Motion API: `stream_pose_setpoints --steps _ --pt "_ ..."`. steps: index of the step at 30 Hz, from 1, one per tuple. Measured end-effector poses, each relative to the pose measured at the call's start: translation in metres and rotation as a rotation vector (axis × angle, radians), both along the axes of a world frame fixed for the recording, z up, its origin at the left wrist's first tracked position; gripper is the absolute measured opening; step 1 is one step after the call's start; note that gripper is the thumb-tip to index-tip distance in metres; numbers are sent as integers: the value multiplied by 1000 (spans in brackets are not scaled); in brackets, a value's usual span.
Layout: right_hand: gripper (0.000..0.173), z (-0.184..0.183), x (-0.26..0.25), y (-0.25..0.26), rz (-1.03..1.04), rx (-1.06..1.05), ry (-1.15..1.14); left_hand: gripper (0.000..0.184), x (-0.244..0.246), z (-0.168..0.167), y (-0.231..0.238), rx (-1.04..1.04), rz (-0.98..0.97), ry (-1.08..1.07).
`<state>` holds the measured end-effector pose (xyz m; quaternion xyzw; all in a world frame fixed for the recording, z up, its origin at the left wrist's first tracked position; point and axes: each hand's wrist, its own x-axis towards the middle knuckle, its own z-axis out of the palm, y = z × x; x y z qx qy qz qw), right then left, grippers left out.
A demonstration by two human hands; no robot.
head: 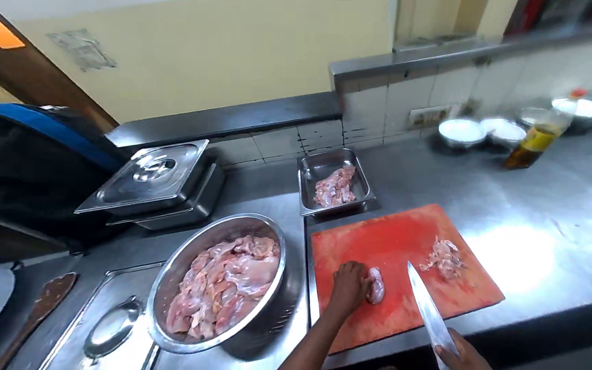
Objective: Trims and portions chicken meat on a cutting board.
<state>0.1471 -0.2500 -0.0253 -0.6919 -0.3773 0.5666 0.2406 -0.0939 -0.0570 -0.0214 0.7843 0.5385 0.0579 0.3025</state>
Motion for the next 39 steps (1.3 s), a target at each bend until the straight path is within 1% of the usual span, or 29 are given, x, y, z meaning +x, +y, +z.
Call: stream_pose_setpoints --steps 1,3,4,6,7,9,11,13,15,17,18,19,21,22,23,25,26,28,30,31,32,34,35,37,39 --pt "40 3 -2 3 16 2 2 56 11 3 10 -34 -8 76" --pt "42 9 -7 9 40 7 0 56 29 10 20 -112 -82 216" --pt "43 12 -8 11 39 15 -1 54 36 14 22 -164 -140 239" --pt "42 16 -10 11 14 24 4 45 42 20 22 -219 -237 177" --pt "41 16 -10 11 -5 31 6 40 42 25 22 -228 -241 105" --pt "43 14 -7 9 -36 45 18 33 39 38 22 -248 -178 -86" --pt "43 9 -2 4 -57 38 28 28 35 43 18 -258 -55 -341" --pt "42 2 4 2 -76 39 40 26 36 48 11 -310 119 -636" --pt "41 -1 8 1 -95 39 48 33 38 57 1 -383 285 -864" --pt "40 -1 9 4 -102 31 50 44 34 55 -9 -430 430 -983" --pt "41 1 9 7 -97 26 45 47 28 47 -14 -431 478 -980" --pt "43 3 8 9 -92 26 43 49 18 34 -19 -401 498 -912" --pt "44 7 6 14 -84 33 41 47 -9 -3 -33 -257 470 -610" --pt "44 8 4 16 -76 36 39 45 -22 -16 -38 -168 453 -470" --pt "43 8 2 18 -55 35 31 43 -30 -21 -42 -90 443 -380" --pt "44 8 -5 20 49 11 -23 39 -33 -17 -41 20 380 -297" --pt "44 7 -9 22 123 -9 -57 37 -29 -13 -37 71 311 -281" --pt "43 6 -17 28 255 -55 -105 33 -16 -11 -24 134 109 -249" --pt "41 7 -20 38 285 -122 -169 31 -3 -15 -10 120 -109 -150" --pt "41 8 -20 45 258 -146 -218 31 3 -16 -5 93 -161 -85" --pt "42 10 -19 53 217 -164 -272 32 8 -16 0 65 -164 -40" --pt "43 15 -17 65 139 -146 -373 34 14 -13 10 8 -96 5" --pt "42 18 -18 66 144 -113 -414 36 14 -12 13 -27 -59 12" --pt "42 27 -23 63 237 -72 -454 37 14 -10 18 -86 -12 -12" --pt "40 29 -30 58 331 -83 -470 36 13 -6 18 -80 -16 -69"
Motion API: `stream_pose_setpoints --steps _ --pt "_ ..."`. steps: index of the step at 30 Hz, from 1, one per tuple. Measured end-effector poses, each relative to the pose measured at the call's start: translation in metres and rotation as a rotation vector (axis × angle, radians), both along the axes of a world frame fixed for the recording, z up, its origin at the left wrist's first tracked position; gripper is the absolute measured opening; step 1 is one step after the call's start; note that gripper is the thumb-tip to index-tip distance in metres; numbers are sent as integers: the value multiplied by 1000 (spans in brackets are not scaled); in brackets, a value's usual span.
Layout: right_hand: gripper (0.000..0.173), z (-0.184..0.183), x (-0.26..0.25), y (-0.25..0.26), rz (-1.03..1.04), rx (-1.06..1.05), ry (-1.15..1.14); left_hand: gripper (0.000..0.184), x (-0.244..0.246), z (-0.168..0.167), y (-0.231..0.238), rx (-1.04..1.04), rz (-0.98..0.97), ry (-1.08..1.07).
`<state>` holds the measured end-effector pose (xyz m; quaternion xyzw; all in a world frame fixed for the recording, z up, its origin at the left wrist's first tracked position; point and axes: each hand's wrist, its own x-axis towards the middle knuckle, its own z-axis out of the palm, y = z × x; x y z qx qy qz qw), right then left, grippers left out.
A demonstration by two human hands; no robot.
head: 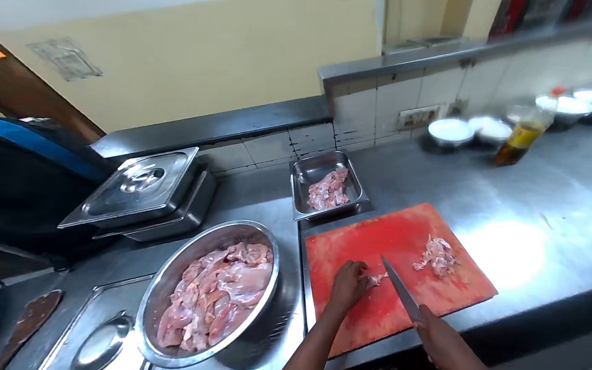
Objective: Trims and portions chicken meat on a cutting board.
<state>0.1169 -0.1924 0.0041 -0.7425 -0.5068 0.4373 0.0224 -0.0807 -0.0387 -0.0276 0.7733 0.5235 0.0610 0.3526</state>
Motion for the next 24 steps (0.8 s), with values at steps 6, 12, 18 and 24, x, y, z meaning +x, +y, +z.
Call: stream_pose_setpoints --steps 6,12,18,24 --pt "40 20 -26 -20 135 -44 -101 28 8 5 2 20 -263 78" --pt "46 7 -52 15 166 -85 -183 29 10 4 0 4 -185 54" --pt "44 3 -54 52 171 -12 -166 29 7 0 -2 32 -188 34" --pt "54 -3 22 30 -25 -23 -190 35 -12 -6 1 48 -105 -152"
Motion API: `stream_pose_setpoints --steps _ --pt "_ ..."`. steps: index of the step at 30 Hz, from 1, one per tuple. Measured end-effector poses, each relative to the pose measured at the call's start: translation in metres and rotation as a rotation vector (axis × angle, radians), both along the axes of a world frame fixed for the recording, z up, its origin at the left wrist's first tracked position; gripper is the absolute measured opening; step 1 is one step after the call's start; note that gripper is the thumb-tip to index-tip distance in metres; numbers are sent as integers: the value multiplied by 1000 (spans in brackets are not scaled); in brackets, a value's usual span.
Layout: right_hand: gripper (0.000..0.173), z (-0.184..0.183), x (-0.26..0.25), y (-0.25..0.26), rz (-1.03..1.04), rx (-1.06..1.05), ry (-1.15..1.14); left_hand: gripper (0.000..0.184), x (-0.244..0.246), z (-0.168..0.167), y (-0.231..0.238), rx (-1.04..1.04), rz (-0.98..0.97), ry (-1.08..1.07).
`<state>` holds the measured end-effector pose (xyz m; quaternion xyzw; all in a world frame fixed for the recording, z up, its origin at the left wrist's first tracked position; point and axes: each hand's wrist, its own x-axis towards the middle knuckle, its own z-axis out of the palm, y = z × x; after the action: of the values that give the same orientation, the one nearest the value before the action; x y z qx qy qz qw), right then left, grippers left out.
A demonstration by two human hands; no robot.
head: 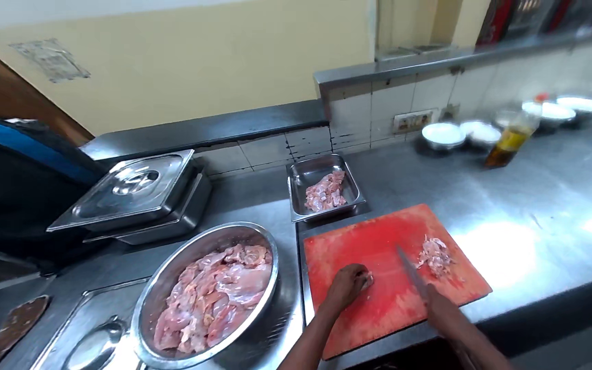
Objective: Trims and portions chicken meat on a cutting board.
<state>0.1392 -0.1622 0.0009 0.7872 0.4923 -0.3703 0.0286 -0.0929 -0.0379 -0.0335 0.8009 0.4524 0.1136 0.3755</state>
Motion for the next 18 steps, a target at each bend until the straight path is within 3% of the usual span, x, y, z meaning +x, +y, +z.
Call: stream_pose_setpoints --steps 4,9,11,13,18 --pt "50 -4 36 -6 -316 152 111 41 -18 1 11 -26 160 -33" --pt "44 -1 4 -40 -353 111 418 46 -1 11 12 -21 -141 307" --pt "41 -7 -7 -49 -320 85 516 44 8 16 10 -73 -186 315" --pt "41 -12 -9 -56 -323 110 591 42 7 25 6 -196 -106 139" --pt "43 -13 -2 -70 -410 182 679 27 -2 50 -24 -733 365 -653"
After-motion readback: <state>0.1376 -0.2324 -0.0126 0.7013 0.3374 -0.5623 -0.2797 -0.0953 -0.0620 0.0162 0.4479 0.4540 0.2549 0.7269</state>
